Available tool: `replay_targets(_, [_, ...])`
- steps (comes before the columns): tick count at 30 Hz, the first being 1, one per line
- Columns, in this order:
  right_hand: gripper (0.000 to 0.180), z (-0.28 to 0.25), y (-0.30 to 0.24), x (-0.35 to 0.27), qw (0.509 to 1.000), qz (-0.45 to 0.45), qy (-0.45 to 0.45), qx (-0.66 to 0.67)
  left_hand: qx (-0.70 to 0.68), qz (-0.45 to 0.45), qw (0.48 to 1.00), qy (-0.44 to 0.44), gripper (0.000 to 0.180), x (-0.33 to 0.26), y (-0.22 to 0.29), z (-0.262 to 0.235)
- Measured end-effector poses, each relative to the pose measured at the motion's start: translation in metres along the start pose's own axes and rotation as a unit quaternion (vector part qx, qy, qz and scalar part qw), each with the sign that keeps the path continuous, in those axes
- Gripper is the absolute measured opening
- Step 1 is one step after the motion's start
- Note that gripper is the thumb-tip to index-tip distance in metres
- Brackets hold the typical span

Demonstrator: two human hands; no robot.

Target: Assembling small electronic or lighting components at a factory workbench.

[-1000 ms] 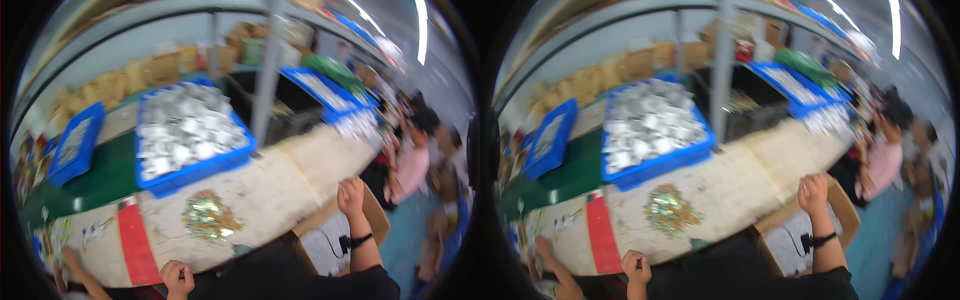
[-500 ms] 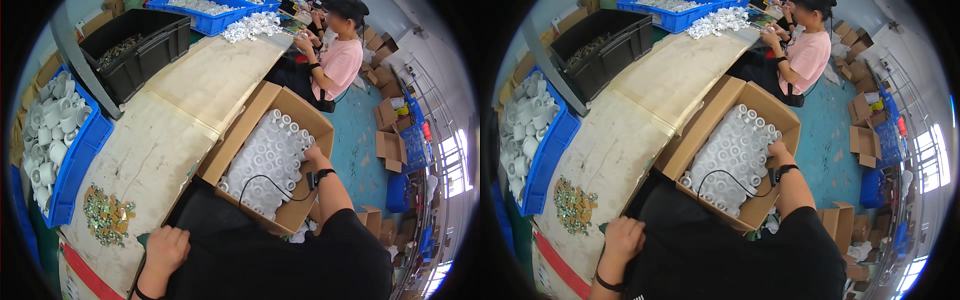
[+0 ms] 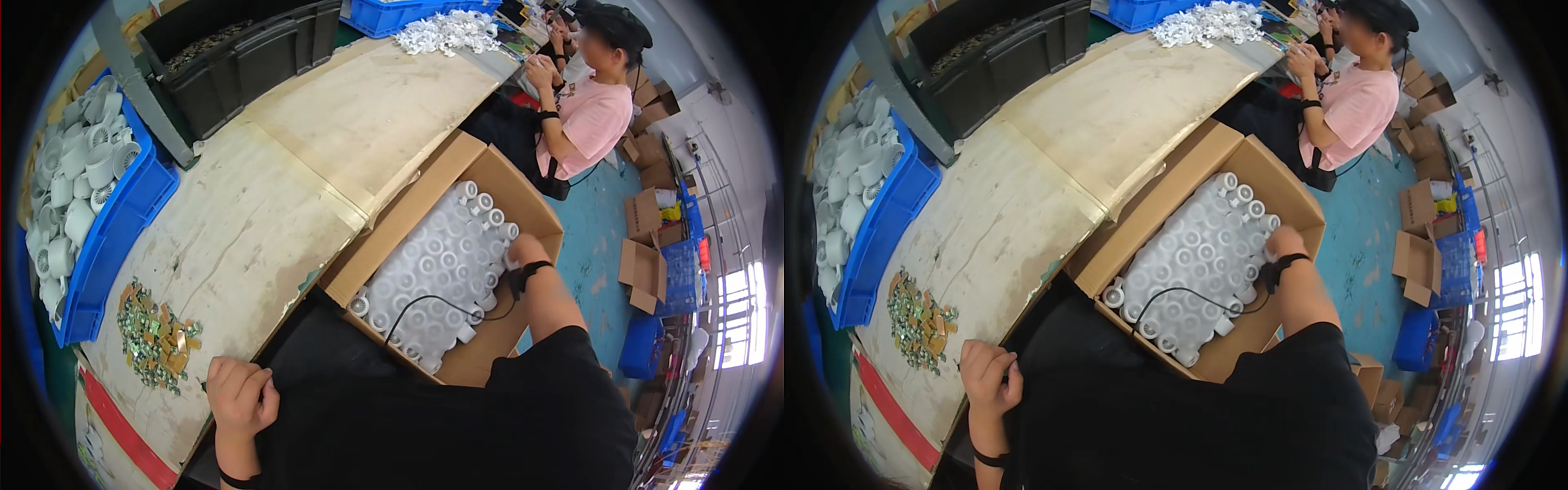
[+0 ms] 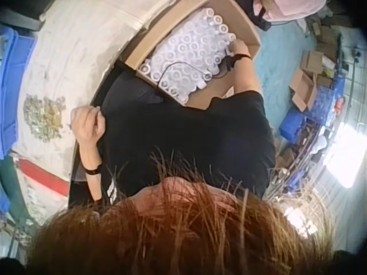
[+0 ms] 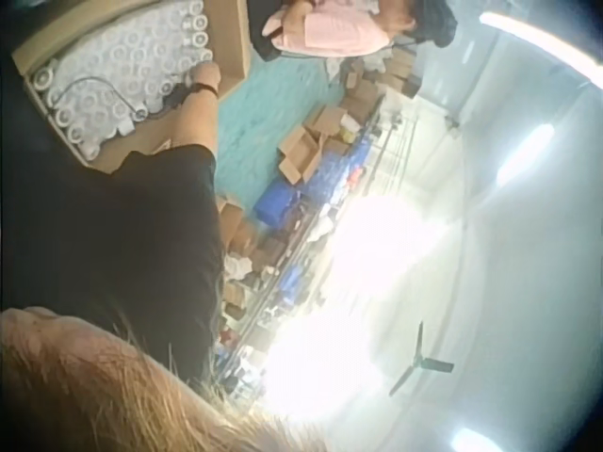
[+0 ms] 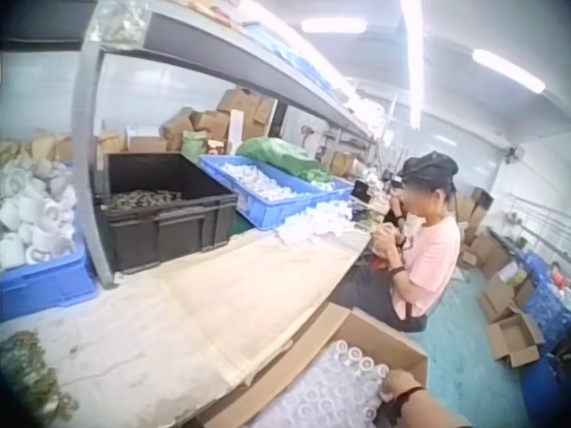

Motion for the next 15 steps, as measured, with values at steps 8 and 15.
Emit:
replay_targets(8, [0.062,0.010,-0.009,0.045,0.980,0.028,0.066,0.188,0.037,-0.011,0.999,0.012,0.017,-0.001,0.001,0.008])
replay_targets(15, [0.096,0.064,-0.037,0.013,0.914,0.149,0.239,0.291,0.099,-0.008,0.995,-0.002,0.018,-0.002,0.004,0.011])
Point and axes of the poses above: each hand's wrist, its own x-axis towards the middle knuckle, its own z-axis out of the palm, y = z × x, the point moved 2 cm from there along x, towards the middle knuckle, and after that the axes turned 8 degrees about x, right-handed, at the moved point
